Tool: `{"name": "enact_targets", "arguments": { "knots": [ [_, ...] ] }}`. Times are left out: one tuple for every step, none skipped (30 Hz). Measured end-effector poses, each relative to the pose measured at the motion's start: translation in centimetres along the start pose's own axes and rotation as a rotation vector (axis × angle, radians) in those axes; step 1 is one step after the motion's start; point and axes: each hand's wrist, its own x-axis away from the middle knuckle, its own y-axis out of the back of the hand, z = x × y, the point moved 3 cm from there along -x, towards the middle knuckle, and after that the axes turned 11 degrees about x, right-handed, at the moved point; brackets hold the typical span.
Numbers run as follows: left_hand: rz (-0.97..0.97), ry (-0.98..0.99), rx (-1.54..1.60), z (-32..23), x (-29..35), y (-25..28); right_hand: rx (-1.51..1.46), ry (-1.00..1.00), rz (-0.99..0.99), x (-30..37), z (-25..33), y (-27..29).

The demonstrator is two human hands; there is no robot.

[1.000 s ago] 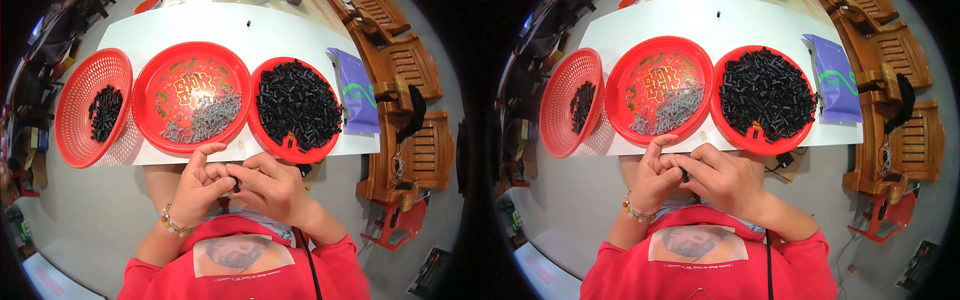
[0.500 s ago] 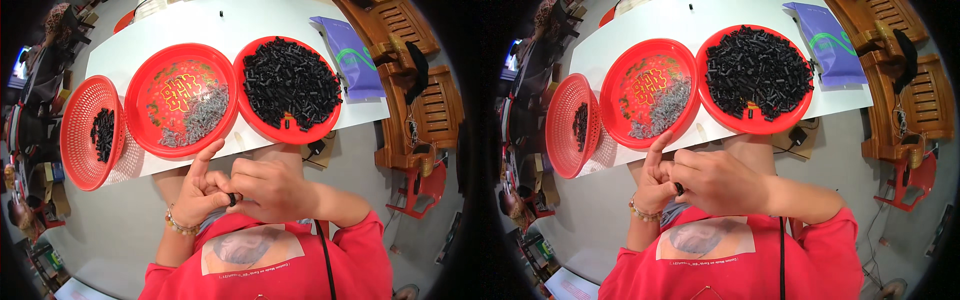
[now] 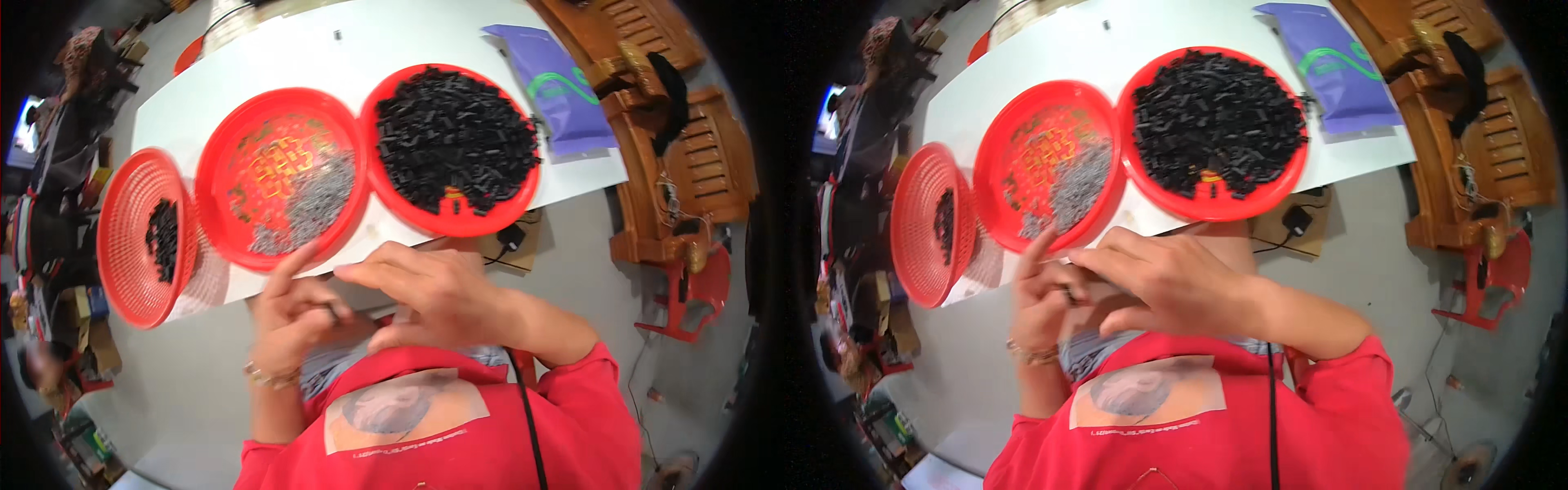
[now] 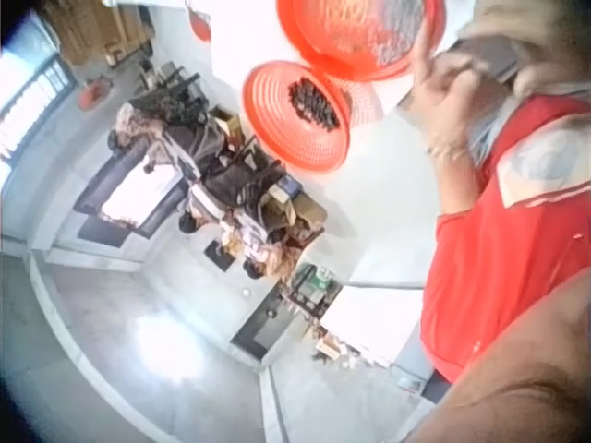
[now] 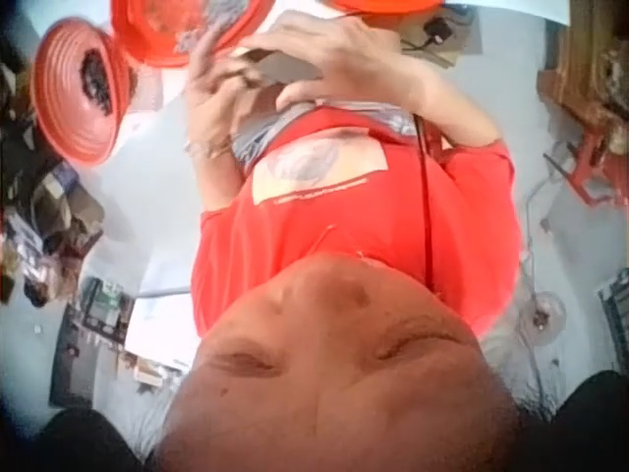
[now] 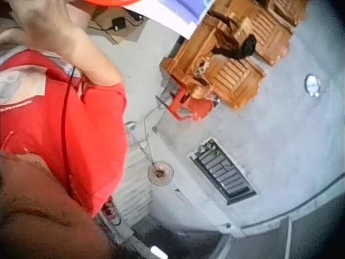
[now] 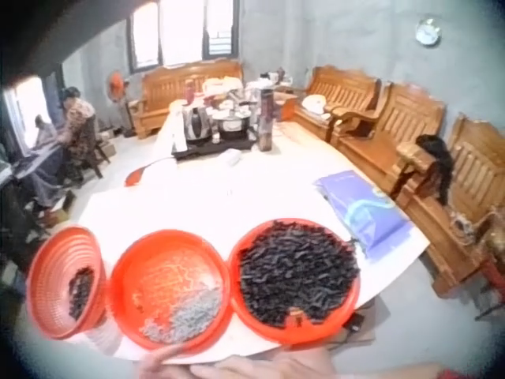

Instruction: The person is manually assembling small black plastic components by inserting silver metal pins into them.

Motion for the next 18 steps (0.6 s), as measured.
{"name": "enact_targets", "arguments": {
  "knots": [
    [-0.073,-0.038,-0.094,-1.5,0.5,0.5,-0.060,-0.026,0.022,0.1,-1.0,0.4],
    [-0.163,-0.191,-0.186,-2.9,0.9,1.3,0.047,-0.046,0.000,0.4,-2.5,1.1],
    [-0.237,-0.325,-0.307,-5.0,1.5,2.7,0.149,-0.060,-0.020,0.6,-3.9,1.8],
    [-0.337,-0.373,-0.442,-7.3,2.0,3.4,0.223,-0.166,-0.066,0.8,-5.3,3.0],
    [-0.381,-0.461,-0.468,-9.2,2.1,3.7,0.278,-0.242,-0.119,1.5,-7.2,3.8],
    [-0.508,-0.567,-0.655,-10.6,2.6,5.5,0.319,-0.293,-0.160,1.9,-8.5,4.5],
    [-0.610,-0.585,-0.784,-11.5,2.8,6.7,0.355,-0.361,-0.127,2.6,-9.4,5.0],
    [-0.683,-0.594,-0.958,-12.9,3.8,8.5,0.379,-0.415,-0.097,2.9,-9.9,5.3],
    [-0.742,-0.593,-1.124,-13.5,4.1,10.4,0.384,-0.453,-0.063,3.4,-10.5,5.2],
    [-0.740,-0.590,-1.116,-13.5,3.9,11.0,0.391,-0.457,-0.059,3.9,-10.8,4.9],
    [-0.761,-0.537,-1.144,-13.4,3.8,11.5,0.390,-0.438,-0.040,4.3,-10.9,4.4],
    [-0.786,-0.483,-1.177,-13.5,3.7,12.2,0.383,-0.416,-0.022,4.3,-10.9,4.0],
    [-0.790,-0.447,-1.146,-13.3,3.4,13.1,0.431,-0.396,0.019,4.1,-10.7,3.6],
    [-0.795,-0.446,-1.145,-13.1,3.7,13.6,0.430,-0.393,0.022,3.9,-10.6,3.4],
    [-0.789,-0.528,-1.335,-13.1,3.4,12.2,0.462,-0.399,0.045,3.4,-10.5,3.0],
    [-0.775,-0.611,-1.527,-12.8,2.9,10.7,0.495,-0.405,0.065,3.1,-10.4,2.7],
    [-0.787,-0.609,-1.524,-12.4,2.7,10.2,0.495,-0.396,0.071,2.9,-10.4,2.6],
    [-0.810,-0.701,-1.356,-11.7,2.3,10.0,0.544,-0.407,0.098,3.0,-10.6,2.5]
  ]
}}
